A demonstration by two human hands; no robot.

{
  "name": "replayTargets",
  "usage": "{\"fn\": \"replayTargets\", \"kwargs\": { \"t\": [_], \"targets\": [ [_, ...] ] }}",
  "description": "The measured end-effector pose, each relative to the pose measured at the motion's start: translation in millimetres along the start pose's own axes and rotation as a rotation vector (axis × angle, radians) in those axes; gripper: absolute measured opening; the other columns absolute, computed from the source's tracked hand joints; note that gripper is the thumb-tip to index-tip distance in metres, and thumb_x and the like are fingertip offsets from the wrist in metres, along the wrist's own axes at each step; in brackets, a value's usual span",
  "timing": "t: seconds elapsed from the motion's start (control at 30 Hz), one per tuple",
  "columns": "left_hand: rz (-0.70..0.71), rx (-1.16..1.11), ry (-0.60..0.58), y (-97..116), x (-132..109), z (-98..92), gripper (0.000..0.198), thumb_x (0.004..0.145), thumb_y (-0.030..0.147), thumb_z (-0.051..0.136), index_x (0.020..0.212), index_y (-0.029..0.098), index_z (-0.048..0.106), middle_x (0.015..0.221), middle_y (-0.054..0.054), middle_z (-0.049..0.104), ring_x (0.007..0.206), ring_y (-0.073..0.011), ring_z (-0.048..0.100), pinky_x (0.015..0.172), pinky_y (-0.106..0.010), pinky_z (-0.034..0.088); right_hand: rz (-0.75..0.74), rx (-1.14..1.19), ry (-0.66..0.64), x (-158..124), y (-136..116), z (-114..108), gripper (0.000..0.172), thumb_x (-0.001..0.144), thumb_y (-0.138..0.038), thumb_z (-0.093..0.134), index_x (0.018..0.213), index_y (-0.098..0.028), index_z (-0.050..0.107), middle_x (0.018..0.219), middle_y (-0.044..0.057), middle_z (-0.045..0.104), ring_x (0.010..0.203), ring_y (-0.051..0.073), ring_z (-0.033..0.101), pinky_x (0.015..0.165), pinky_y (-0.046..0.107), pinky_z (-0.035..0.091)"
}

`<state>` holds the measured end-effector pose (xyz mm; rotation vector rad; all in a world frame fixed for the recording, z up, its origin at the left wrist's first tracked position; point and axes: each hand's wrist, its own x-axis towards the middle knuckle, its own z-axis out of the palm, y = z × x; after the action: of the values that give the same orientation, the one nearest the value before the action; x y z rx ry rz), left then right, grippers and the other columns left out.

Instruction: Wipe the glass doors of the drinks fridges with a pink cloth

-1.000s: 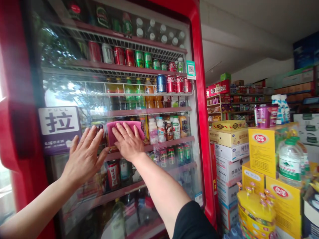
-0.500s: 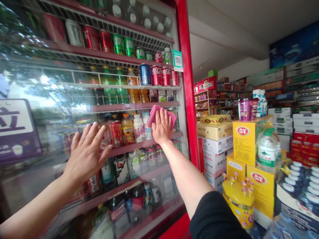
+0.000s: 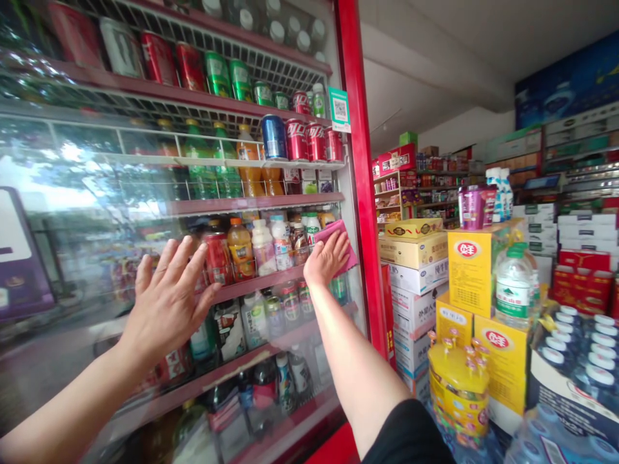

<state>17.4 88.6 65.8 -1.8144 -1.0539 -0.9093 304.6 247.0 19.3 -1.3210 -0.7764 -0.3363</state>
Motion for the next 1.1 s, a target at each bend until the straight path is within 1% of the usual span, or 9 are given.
{"fn": "replayTargets", "kwargs": {
  "t": [0.13,0.27,0.4,0.5,0.57,0.67,0.83,0.97,1.1],
  "targets": [
    [0.003,-0.013,-0.016,4.0,-2.7,-1.8,0.076,0.108,0.048,0.047,0.177,0.023,0.026,0.184,-0.016,0.028,0.173,-0.0375,0.02,0.14,-0.064,0.008,-0.271,0.075,-0.199,-58.0,-50.6,-17.7,0.069,0.113,-0.035,0.034,0.179,-0.017,0.023,0.186,0.017,0.021,0.174,0.039,0.012,0.135,0.075,0.019],
    [0.017,0.023,0.002,2.9,-8.1,-5.6,0.076,0.108,0.048,0.047,0.177,0.022,0.026,0.184,-0.016,0.026,0.173,-0.0371,0.018,0.14,-0.064,0.007,-0.782,0.099,-0.483,-124.3,-90.9,-39.6,0.068,0.113,-0.038,0.046,0.177,-0.026,0.028,0.187,0.005,0.018,0.176,0.031,0.005,0.141,0.066,0.015],
    [0.037,0.061,-0.014,-0.5,-13.2,-11.7,0.072,0.109,0.045,0.045,0.174,0.017,0.033,0.183,-0.019,0.028,0.173,-0.0379,0.018,0.139,-0.065,0.009,-1.213,0.168,-0.597,-160.7,-103.9,-49.4,0.055,0.114,-0.032,0.05,0.169,-0.035,0.045,0.184,-0.001,0.032,0.175,0.023,0.011,0.142,0.059,0.021],
    [0.042,0.069,-0.027,0.1,-15.5,-13.7,0.072,0.109,0.045,0.045,0.174,0.017,0.033,0.183,-0.019,0.027,0.173,-0.0384,0.017,0.139,-0.066,0.01,-1.292,0.191,-0.59,-158.1,-94.9,-48.6,0.048,0.116,-0.036,0.047,0.164,-0.036,0.052,0.182,-0.003,0.037,0.174,0.021,0.017,0.143,0.057,0.021],
    [0.044,0.06,-0.034,2.5,-16.3,-12.9,0.073,0.109,0.046,0.045,0.175,0.018,0.031,0.183,-0.02,0.027,0.173,-0.0386,0.017,0.138,-0.066,0.01,-1.215,0.178,-0.571,-146.5,-82.4,-46.6,0.049,0.117,-0.043,0.045,0.165,-0.035,0.051,0.181,-0.003,0.037,0.173,0.021,0.02,0.143,0.056,0.019],
    [0.052,0.047,-0.04,7.7,-16.5,-10.1,0.075,0.109,0.047,0.046,0.176,0.02,0.028,0.182,-0.02,0.03,0.173,-0.0392,0.019,0.138,-0.067,0.011,-1.004,0.123,-0.543,-120.2,-56.5,-43.3,0.06,0.114,-0.046,0.051,0.171,-0.03,0.043,0.183,0.002,0.033,0.173,0.026,0.019,0.142,0.059,0.014],
    [0.057,0.024,-0.026,14.0,-16.5,-5.9,0.077,0.109,0.047,0.046,0.178,0.025,0.021,0.183,-0.019,0.029,0.172,-0.0399,0.02,0.138,-0.069,0.012,-0.649,-0.003,-0.419,-63.5,5.9,-38.6,0.071,0.109,-0.035,0.052,0.176,-0.02,0.033,0.186,0.011,0.022,0.175,0.032,0.013,0.141,0.062,0.009],
    [0.057,0.025,-0.028,12.6,-20.1,-3.2,0.076,0.109,0.048,0.044,0.178,0.023,0.022,0.183,-0.02,0.029,0.172,-0.0403,0.02,0.138,-0.07,0.011,-0.297,-0.063,-0.262,-31.1,67.1,-33.4,0.07,0.109,-0.034,0.04,0.175,-0.012,0.033,0.185,0.015,0.026,0.173,0.031,0.019,0.14,0.059,0.02],
    [0.051,0.037,-0.037,6.8,-26.9,0.5,0.075,0.109,0.047,0.046,0.177,0.022,0.024,0.182,-0.02,0.031,0.173,-0.0394,0.019,0.138,-0.069,0.011,0.116,-0.052,-0.043,-34.2,100.2,-19.4,0.072,0.109,-0.038,0.029,0.172,-0.004,0.036,0.177,0.029,0.037,0.167,0.041,0.032,0.13,0.071,0.035]
  ]
}}
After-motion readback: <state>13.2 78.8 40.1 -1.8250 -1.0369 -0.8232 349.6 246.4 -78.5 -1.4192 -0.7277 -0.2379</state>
